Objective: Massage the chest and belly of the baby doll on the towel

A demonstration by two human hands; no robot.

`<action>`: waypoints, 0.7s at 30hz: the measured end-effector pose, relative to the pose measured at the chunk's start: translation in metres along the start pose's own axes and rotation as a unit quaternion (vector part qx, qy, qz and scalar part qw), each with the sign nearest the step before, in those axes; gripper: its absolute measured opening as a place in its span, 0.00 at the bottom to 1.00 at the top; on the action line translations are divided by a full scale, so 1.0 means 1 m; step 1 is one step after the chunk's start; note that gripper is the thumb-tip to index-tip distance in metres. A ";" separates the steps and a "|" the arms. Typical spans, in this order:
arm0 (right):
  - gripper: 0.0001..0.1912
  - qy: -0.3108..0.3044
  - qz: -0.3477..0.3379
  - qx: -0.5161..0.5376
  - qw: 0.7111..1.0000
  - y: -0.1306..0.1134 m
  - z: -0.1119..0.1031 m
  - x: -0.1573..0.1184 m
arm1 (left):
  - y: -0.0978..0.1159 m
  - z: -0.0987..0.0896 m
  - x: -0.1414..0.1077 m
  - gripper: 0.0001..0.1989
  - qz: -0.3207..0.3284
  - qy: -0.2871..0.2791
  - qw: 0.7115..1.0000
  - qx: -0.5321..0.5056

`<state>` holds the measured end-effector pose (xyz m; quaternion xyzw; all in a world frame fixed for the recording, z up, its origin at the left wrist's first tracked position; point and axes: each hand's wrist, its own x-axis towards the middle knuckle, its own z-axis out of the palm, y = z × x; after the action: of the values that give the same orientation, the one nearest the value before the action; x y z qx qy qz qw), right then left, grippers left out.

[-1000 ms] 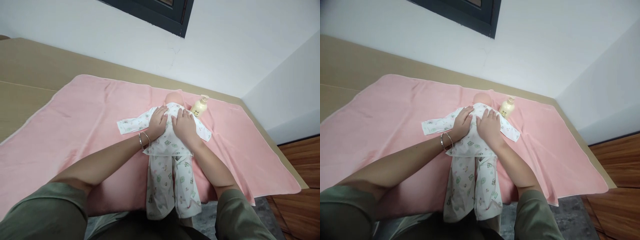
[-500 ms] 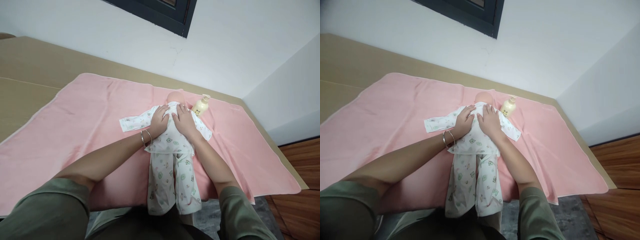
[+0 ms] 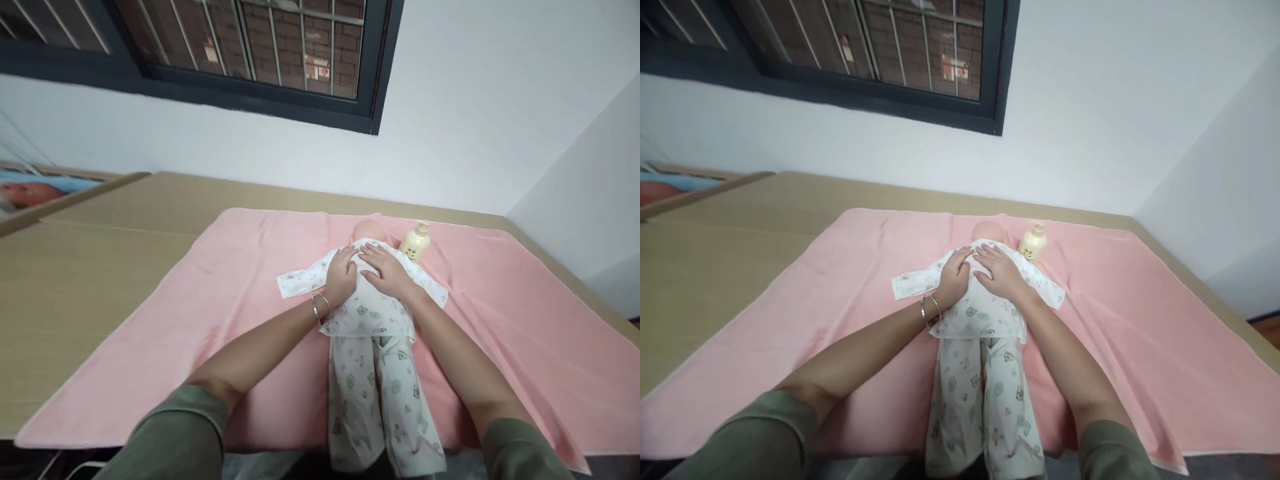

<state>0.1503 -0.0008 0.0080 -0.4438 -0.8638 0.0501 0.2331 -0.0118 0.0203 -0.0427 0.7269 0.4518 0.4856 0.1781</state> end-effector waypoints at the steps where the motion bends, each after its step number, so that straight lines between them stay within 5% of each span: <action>1: 0.23 0.016 -0.001 0.006 1.000 0.002 0.003 -0.001 | 0.001 -0.001 0.002 0.22 -0.010 -0.011 1.000 0.005; 8: 0.23 0.067 0.104 -0.030 0.992 -0.016 0.016 -0.002 | 0.017 -0.008 0.028 0.20 -0.098 -0.089 0.991 0.013; 16: 0.33 0.035 0.236 -0.100 0.966 -0.022 0.005 -0.007 | 0.019 0.001 0.008 0.25 -0.029 -0.076 0.995 0.057; 21: 0.27 0.029 0.108 -0.145 0.983 -0.043 0.011 -0.013 | 0.012 -0.001 0.008 0.24 -0.021 -0.069 0.997 0.037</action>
<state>0.1198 -0.0355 0.0065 -0.5648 -0.8019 -0.0632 0.1842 -0.0060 0.0205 -0.0301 0.7550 0.4710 0.4138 0.1921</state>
